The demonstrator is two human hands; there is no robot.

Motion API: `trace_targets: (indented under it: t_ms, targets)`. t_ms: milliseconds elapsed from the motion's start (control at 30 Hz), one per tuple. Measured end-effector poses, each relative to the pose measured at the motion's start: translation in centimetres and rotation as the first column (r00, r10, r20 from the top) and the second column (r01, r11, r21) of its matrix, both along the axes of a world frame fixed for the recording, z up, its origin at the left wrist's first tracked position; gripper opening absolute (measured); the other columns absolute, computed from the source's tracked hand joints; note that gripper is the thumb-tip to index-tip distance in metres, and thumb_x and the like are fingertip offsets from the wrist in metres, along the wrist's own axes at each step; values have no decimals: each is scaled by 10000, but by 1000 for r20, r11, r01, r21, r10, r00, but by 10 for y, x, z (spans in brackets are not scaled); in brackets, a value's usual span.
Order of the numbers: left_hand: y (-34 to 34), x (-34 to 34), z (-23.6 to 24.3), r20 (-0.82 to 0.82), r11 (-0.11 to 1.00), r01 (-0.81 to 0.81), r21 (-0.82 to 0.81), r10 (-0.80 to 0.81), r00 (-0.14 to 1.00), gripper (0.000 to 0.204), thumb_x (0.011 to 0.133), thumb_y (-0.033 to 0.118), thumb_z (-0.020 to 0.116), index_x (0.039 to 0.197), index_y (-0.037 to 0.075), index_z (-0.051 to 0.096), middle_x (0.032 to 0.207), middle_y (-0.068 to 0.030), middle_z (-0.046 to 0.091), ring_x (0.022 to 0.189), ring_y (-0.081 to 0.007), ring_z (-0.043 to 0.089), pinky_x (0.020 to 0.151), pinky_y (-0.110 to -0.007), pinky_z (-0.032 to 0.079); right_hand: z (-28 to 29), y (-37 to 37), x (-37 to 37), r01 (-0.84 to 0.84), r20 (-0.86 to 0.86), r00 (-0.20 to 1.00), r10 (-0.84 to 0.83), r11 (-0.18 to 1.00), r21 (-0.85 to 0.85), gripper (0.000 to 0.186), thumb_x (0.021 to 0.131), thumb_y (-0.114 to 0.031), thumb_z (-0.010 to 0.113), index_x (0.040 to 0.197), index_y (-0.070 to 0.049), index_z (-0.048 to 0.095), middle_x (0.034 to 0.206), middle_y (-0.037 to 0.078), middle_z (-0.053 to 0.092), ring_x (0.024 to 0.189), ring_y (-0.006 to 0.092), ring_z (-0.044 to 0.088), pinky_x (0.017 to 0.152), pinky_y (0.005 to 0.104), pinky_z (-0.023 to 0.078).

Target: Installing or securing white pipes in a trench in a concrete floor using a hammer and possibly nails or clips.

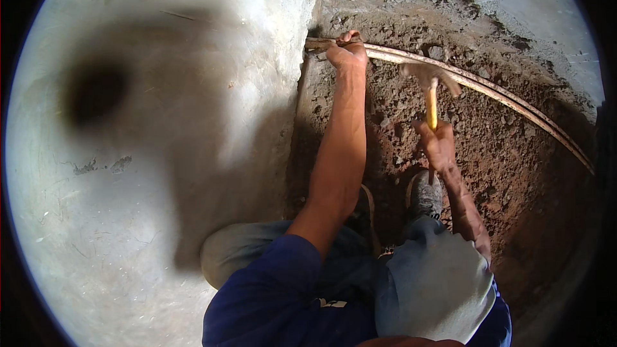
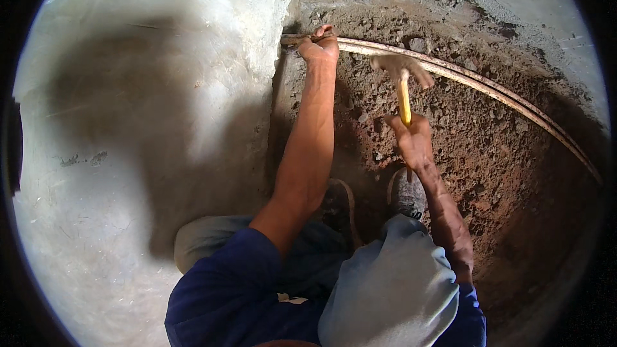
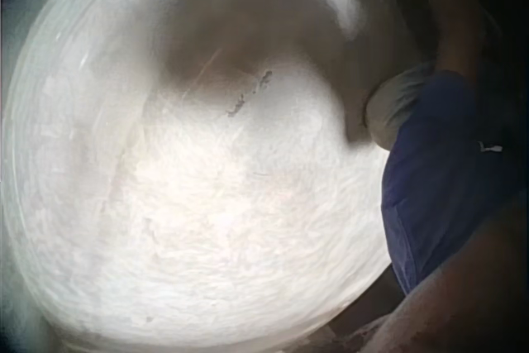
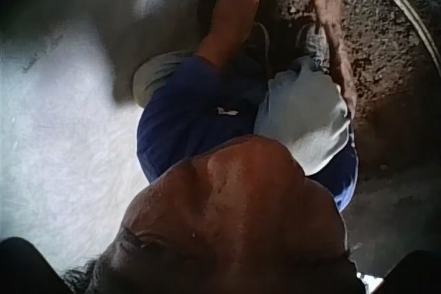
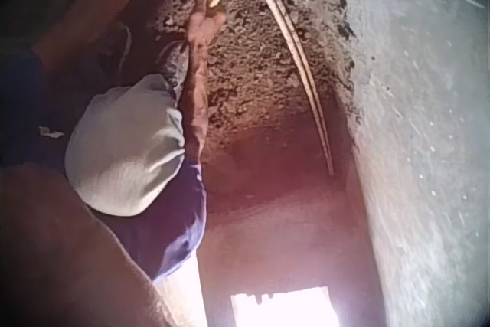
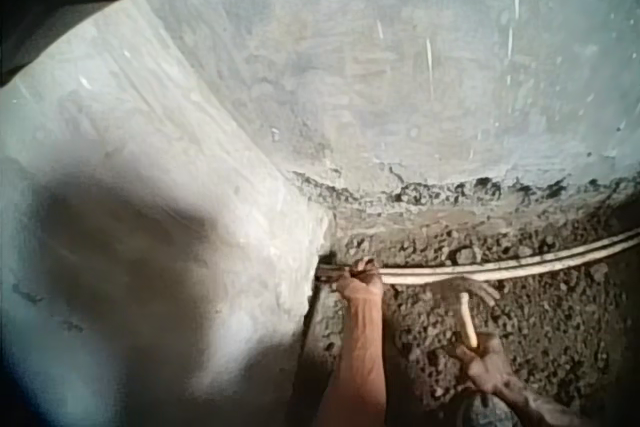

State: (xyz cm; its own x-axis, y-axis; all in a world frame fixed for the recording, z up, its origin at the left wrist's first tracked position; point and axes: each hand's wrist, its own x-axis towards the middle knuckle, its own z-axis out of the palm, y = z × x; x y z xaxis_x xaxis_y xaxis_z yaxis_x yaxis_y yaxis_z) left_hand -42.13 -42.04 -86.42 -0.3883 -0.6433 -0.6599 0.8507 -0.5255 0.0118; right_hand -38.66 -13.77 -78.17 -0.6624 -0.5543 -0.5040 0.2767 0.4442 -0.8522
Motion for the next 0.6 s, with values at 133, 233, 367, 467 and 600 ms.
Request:
trace_targets:
  t_ms: [133, 233, 367, 467, 600]
  targets:
    - [-30, -9, 2, -46, 1000, 9, -26, -11, 999, 251, 913, 169, 243, 700, 72, 333, 598, -59, 386, 495, -186, 375, 586, -363, 387, -15, -44, -40, 356, 247, 933, -261, 763, -540, 253, 858, -210, 553, 660, -54, 531, 521, 1, 495, 390, 58, 395, 324, 214, 333]
    - [-28, -8, 16, -48, 997, -63, 36, 65, 997, 190, 846, 67, 253, 671, 54, 325, 585, -81, 353, 541, -203, 355, 608, -383, 343, 23, -100, -44, 313, 29, 938, -344, 812, -493, 234, 869, -147, 502, 657, -52, 482, 501, -18, 440, 361, 63, 371, 299, 181, 338]
    - [-36, -5, 14, -19, 997, -58, 41, 59, 998, 189, 848, 59, 254, 679, 40, 337, 589, -87, 357, 545, -209, 359, 592, -393, 338, -27, -128, -58, -162, -42, 986, 160, 986, -49, 95, 817, -96, 529, 784, -7, 539, 673, 65, 532, 496, 58, 436, 378, 169, 385]
    - [-34, -4, 15, -10, 997, -72, 36, 72, 997, 184, 844, 37, 254, 681, 34, 340, 588, -83, 355, 554, -206, 365, 585, -396, 340, -27, -114, -68, 180, 137, 976, -167, 980, -90, 106, 837, -93, 507, 850, -3, 560, 690, 54, 532, 481, 59, 424, 361, 175, 338]
    - [-38, 4, 18, -53, 996, -84, 22, 85, 995, 156, 845, 20, 273, 703, 31, 338, 619, -91, 362, 584, -198, 365, 581, -385, 342, 25, -108, -61, 299, -5, 920, -393, 709, -638, 130, 834, -150, 511, 726, -80, 532, 488, -14, 422, 366, 60, 341, 303, 202, 309]
